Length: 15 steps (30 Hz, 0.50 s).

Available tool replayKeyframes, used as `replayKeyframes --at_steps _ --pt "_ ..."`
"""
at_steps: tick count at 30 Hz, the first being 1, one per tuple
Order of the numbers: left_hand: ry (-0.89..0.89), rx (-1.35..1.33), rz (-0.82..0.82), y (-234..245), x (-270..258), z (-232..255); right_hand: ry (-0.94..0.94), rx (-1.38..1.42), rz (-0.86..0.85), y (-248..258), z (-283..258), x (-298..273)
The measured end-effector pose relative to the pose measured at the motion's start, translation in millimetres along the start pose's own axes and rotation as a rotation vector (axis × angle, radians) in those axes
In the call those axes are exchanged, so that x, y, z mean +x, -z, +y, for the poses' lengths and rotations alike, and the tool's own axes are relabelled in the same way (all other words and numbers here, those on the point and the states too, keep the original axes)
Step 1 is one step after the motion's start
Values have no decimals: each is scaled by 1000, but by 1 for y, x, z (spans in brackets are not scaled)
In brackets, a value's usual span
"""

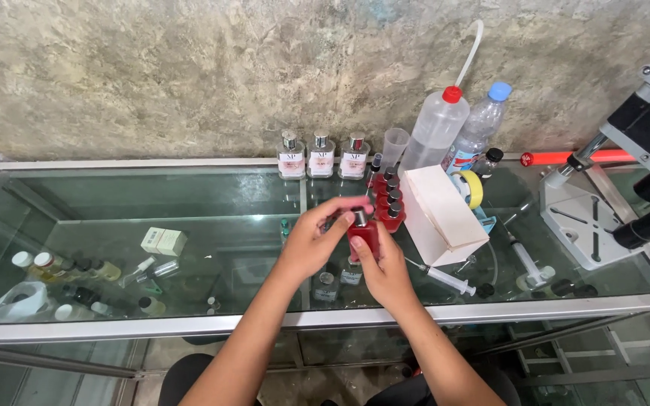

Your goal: The person uses a squeeze bottle with a tube to transfer clear liquid into several small labeled bottles on a glass countertop. They open and close each bottle, fill it, and place it back in line. The process is repeated for multiple bottles.

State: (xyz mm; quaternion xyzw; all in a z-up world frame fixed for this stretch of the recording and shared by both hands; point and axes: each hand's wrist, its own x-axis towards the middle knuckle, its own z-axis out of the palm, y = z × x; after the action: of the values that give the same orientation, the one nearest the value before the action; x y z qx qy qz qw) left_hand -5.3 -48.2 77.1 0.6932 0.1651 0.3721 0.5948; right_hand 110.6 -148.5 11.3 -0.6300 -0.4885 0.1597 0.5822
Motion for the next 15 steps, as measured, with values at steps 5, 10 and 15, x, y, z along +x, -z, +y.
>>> replayKeyframes --at_steps 5,10,15 --pt "-21 33 -5 -3 -2 -7 -7 -13 18 12 -19 -8" --pt "104 -167 -52 -10 -5 -19 -51 22 11 21 -25 -13" --pt "51 -101 17 -13 -6 -12 -59 5 -22 25 -20 -17"
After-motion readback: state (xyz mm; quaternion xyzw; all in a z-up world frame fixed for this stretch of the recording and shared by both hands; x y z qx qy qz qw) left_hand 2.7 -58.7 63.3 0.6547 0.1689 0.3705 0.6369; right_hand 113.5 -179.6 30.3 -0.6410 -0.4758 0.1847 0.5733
